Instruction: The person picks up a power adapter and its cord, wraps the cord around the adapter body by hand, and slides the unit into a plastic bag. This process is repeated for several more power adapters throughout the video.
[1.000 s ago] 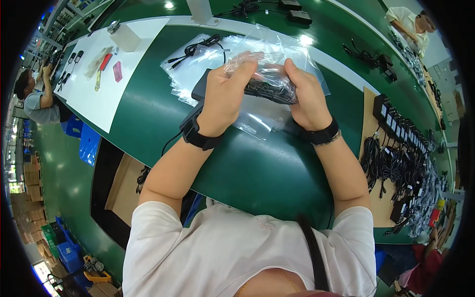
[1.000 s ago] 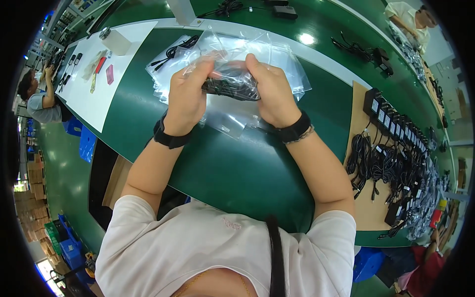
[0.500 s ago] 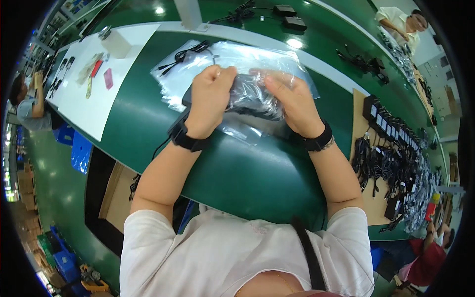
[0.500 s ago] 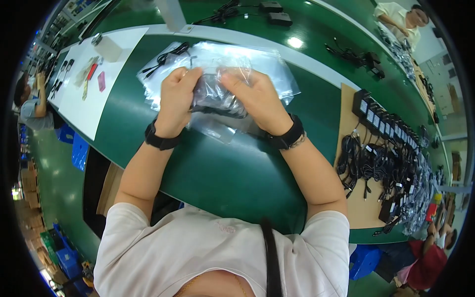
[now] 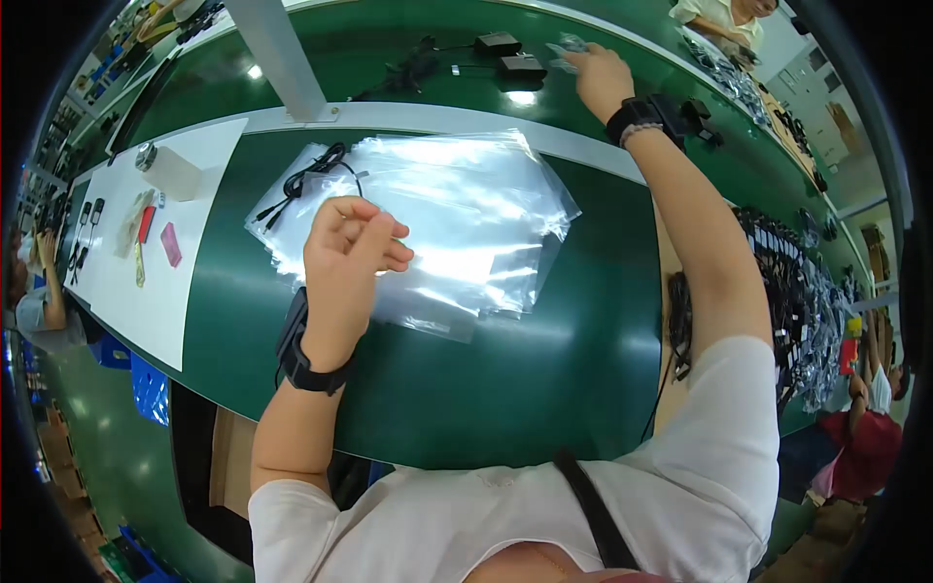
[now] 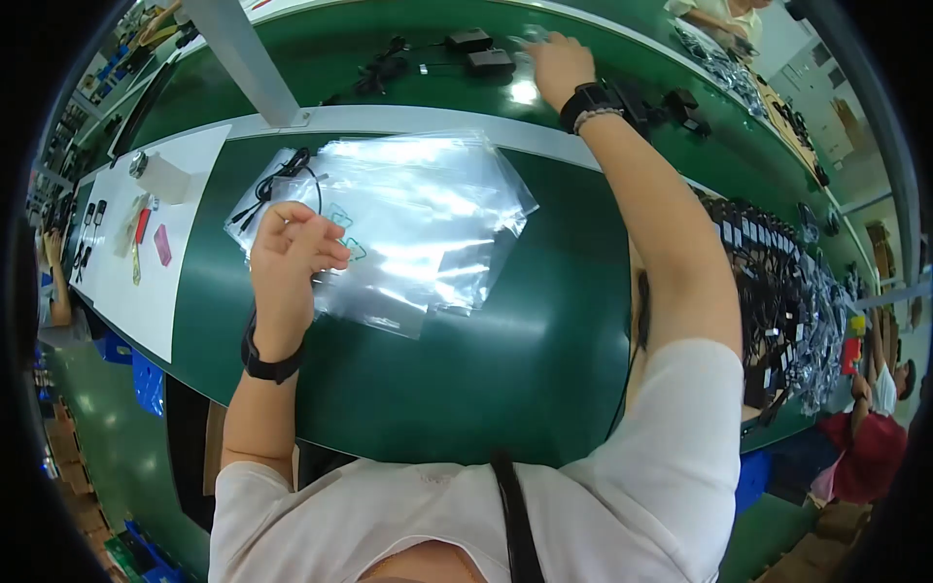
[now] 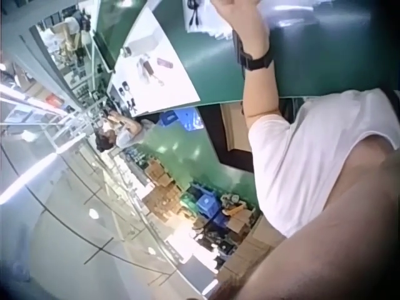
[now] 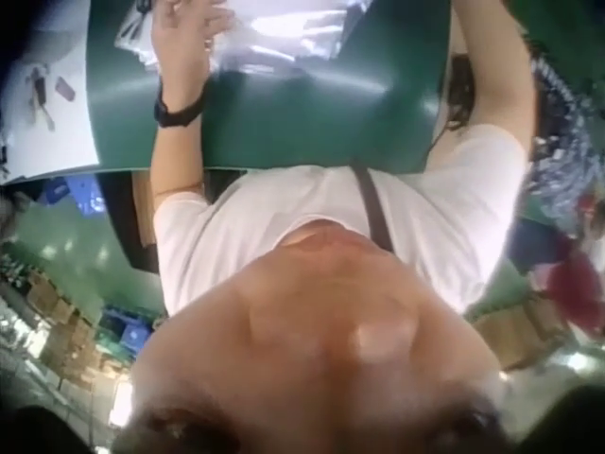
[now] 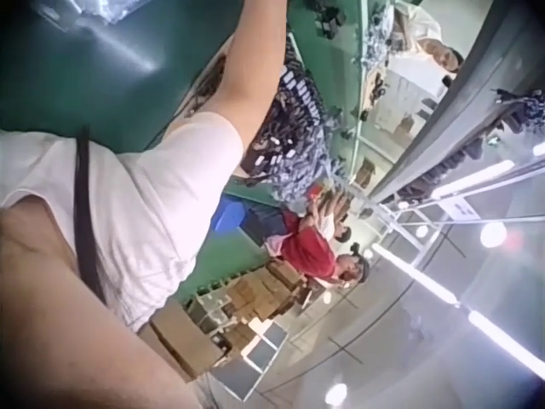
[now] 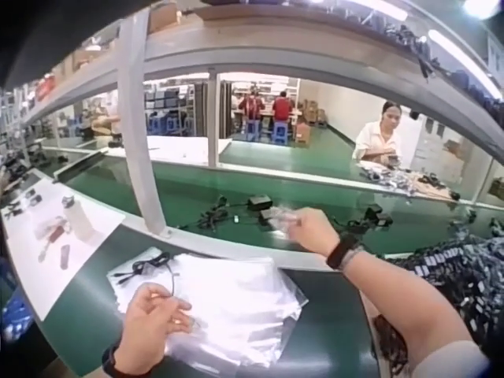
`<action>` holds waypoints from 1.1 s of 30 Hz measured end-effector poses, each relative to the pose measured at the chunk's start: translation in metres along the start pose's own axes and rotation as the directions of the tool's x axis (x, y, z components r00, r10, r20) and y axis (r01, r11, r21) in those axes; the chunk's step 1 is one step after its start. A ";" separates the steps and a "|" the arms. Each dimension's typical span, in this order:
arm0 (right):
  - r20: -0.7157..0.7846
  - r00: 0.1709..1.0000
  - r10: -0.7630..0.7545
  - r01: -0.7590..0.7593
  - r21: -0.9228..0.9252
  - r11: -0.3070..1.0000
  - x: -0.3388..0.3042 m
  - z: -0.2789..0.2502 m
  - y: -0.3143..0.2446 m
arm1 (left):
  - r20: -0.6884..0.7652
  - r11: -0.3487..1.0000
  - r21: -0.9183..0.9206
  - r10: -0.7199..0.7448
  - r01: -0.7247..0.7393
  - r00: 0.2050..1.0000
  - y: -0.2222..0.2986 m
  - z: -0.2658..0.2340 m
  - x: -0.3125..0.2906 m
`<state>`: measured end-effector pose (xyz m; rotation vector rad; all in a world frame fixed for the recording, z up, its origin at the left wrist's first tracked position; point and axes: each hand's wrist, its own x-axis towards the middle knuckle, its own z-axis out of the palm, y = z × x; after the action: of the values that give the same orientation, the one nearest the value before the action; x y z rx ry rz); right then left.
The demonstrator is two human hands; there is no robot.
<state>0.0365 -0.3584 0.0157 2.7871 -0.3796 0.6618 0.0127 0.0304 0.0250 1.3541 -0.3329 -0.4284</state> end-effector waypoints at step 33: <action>-0.081 0.953 0.291 0.185 0.918 -0.351 -0.030 -0.228 -0.035 | 0.313 0.956 -0.271 0.202 -0.116 0.928 0.018 0.016 0.008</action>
<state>-0.0700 -0.2515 0.1931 3.9452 0.5776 2.5153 0.0139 0.0159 0.0455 0.9964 -0.6491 -0.5480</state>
